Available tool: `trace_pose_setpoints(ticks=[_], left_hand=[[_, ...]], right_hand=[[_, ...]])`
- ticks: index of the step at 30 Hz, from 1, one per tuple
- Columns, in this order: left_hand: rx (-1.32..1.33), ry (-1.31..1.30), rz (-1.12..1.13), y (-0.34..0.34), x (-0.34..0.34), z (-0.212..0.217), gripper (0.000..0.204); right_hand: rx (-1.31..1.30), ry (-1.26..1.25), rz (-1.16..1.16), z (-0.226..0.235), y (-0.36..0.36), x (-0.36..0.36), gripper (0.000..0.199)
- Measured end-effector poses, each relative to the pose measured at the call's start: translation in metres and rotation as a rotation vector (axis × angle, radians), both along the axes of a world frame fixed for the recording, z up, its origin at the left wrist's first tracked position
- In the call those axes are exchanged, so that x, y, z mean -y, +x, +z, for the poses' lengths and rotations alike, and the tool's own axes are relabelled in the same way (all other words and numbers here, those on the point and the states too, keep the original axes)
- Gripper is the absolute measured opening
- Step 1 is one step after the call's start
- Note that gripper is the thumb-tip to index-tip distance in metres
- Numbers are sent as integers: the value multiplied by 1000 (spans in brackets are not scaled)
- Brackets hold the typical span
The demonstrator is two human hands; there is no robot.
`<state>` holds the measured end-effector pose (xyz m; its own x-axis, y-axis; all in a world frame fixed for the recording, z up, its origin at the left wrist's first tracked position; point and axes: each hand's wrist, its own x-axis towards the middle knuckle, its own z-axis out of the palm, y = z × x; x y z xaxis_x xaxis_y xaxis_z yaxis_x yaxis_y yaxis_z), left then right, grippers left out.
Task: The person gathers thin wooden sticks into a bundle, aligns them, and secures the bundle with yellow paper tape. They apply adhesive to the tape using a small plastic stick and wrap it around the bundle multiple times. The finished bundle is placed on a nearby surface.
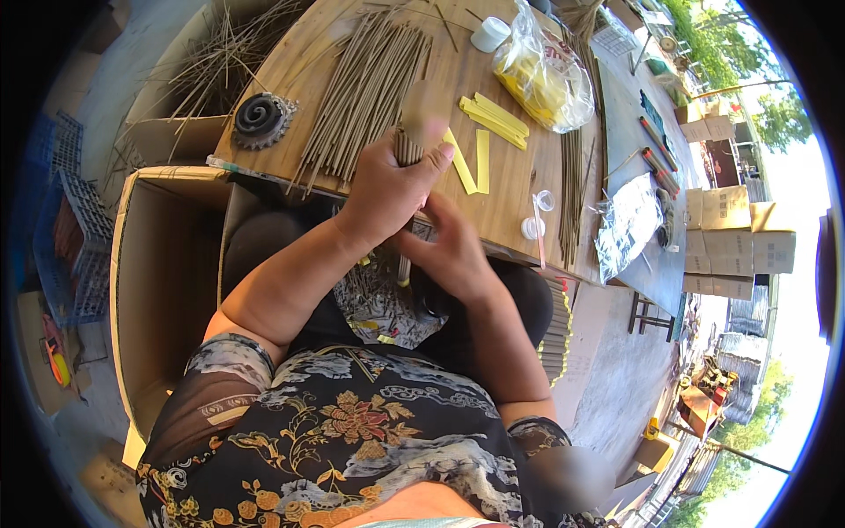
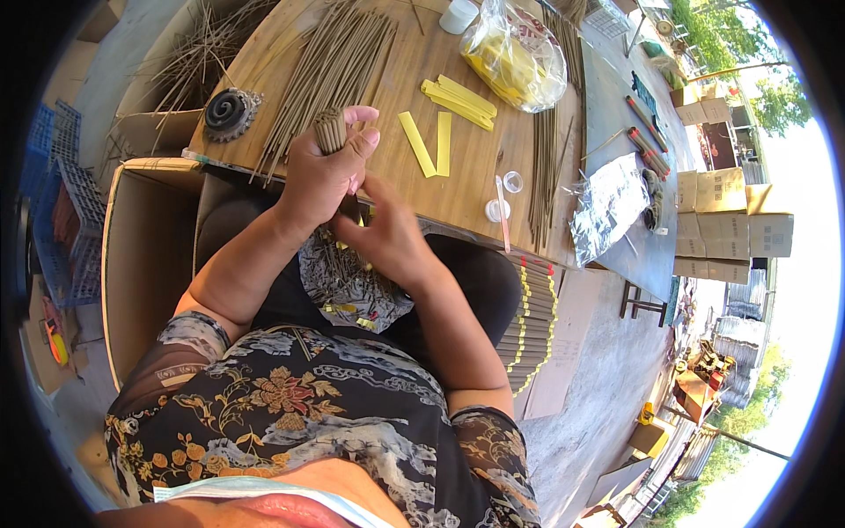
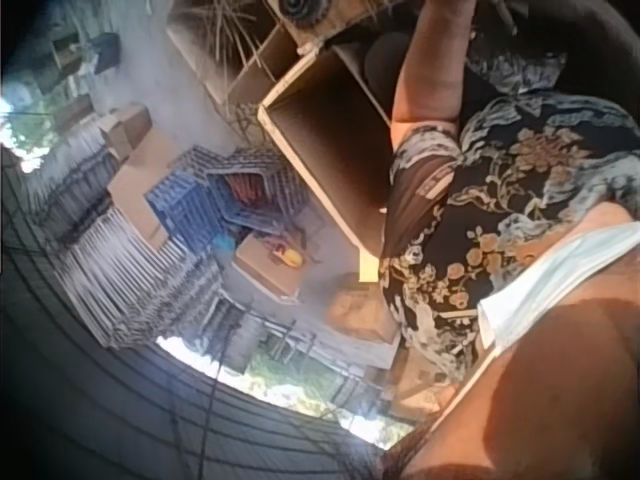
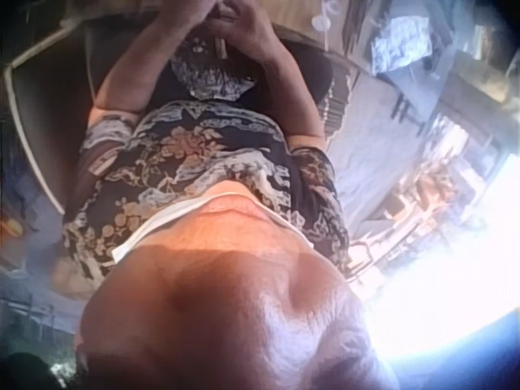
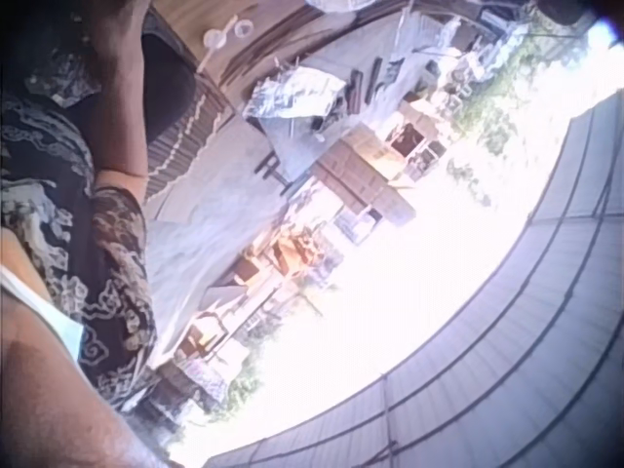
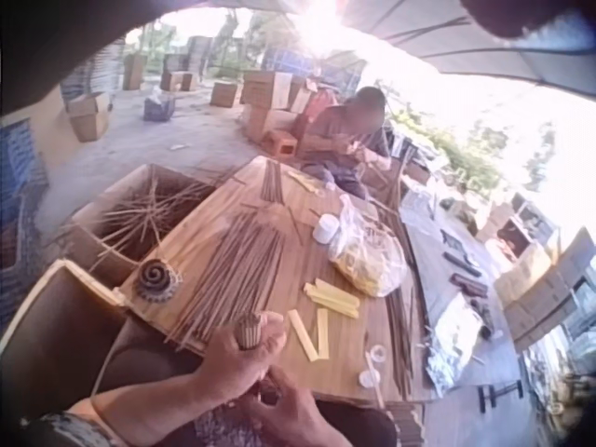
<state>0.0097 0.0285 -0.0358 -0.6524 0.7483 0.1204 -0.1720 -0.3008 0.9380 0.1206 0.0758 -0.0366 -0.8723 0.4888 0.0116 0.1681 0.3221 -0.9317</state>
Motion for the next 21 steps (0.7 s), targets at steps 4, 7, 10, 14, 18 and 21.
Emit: trace_pose_setpoints(ticks=[4, 7, 10, 14, 18, 21], left_hand=[[-245, -104, 15, 9, 0, 4, 39], [-398, -54, -38, 27, 1, 2, 38], [-559, 55, -149, 41, -3, 2, 37], [-703, 102, -141, 58, -1, 11, 35], [-726, 95, -88, 72, 0, 27, 34], [-772, 168, 9, 75, 5, 48, 37]], right_hand=[[-121, 207, -274, 26, 21, -17, 46], [8, 572, -308, 60, 17, -5, 37], [-128, 782, -343, 59, 21, -8, 25], [-247, 935, -399, 66, 41, -14, 20], [-342, 579, -473, 95, 64, -11, 26], [-496, 262, -426, 106, 85, -8, 31]])
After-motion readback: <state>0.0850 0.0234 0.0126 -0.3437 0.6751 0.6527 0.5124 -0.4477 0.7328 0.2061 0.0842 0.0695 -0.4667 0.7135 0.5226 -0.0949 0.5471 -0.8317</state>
